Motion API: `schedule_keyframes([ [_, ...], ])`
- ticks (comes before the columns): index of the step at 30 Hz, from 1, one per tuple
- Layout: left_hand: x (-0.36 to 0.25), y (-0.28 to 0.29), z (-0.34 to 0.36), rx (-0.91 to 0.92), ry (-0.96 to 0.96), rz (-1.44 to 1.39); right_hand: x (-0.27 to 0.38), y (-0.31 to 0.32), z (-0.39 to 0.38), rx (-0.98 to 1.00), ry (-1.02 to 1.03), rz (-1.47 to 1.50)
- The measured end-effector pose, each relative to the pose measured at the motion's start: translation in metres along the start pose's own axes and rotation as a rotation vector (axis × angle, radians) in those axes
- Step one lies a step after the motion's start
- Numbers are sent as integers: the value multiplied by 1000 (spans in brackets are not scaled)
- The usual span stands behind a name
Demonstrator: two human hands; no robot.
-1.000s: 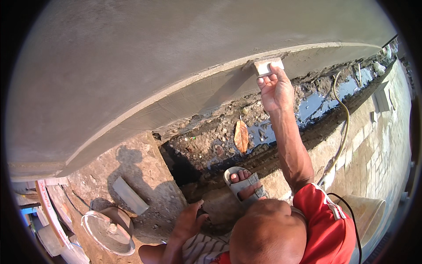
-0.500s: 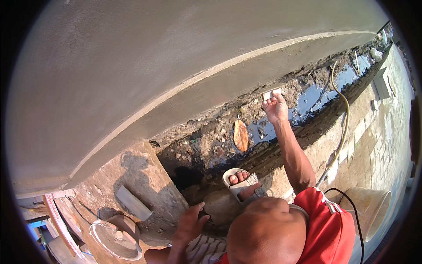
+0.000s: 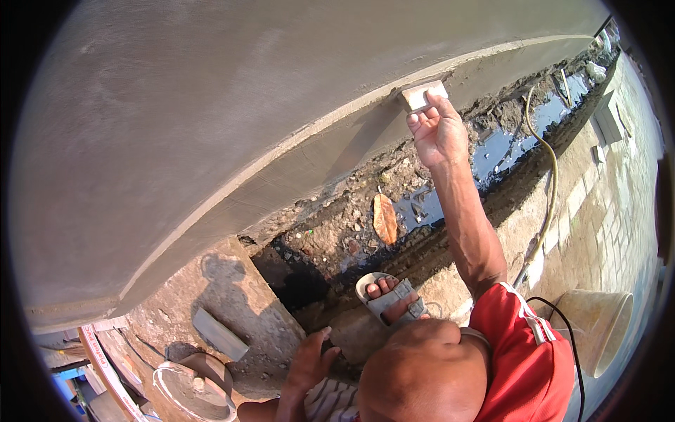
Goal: The person scoops wet cement from a bucket with a trowel and applies it to a wall, smoothing the surface with a flat tool. The person repeatedly adds and levels the cement along a horizontal section of the wall.
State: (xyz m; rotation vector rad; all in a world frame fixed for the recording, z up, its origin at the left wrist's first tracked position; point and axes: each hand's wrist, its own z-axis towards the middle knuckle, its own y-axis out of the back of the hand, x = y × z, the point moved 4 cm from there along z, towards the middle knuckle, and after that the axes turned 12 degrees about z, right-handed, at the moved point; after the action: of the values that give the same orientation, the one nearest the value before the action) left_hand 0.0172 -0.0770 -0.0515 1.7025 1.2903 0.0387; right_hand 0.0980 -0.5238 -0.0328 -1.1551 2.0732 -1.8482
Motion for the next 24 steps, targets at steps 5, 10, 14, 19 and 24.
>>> schedule_keyframes([
  [5,-4,10,2,-16,40,-16,57,-33,-28,431,161,30],
  [10,-7,10,7,33,55,19,53,92,4,71,22,45],
  [14,-10,5,14,89,59,1,7,190,50,-108,-109,33],
  [19,-8,3,17,89,96,-37,-20,185,73,-208,-102,-5],
  [24,-6,5,15,72,90,-15,-2,125,62,-153,-51,21],
])
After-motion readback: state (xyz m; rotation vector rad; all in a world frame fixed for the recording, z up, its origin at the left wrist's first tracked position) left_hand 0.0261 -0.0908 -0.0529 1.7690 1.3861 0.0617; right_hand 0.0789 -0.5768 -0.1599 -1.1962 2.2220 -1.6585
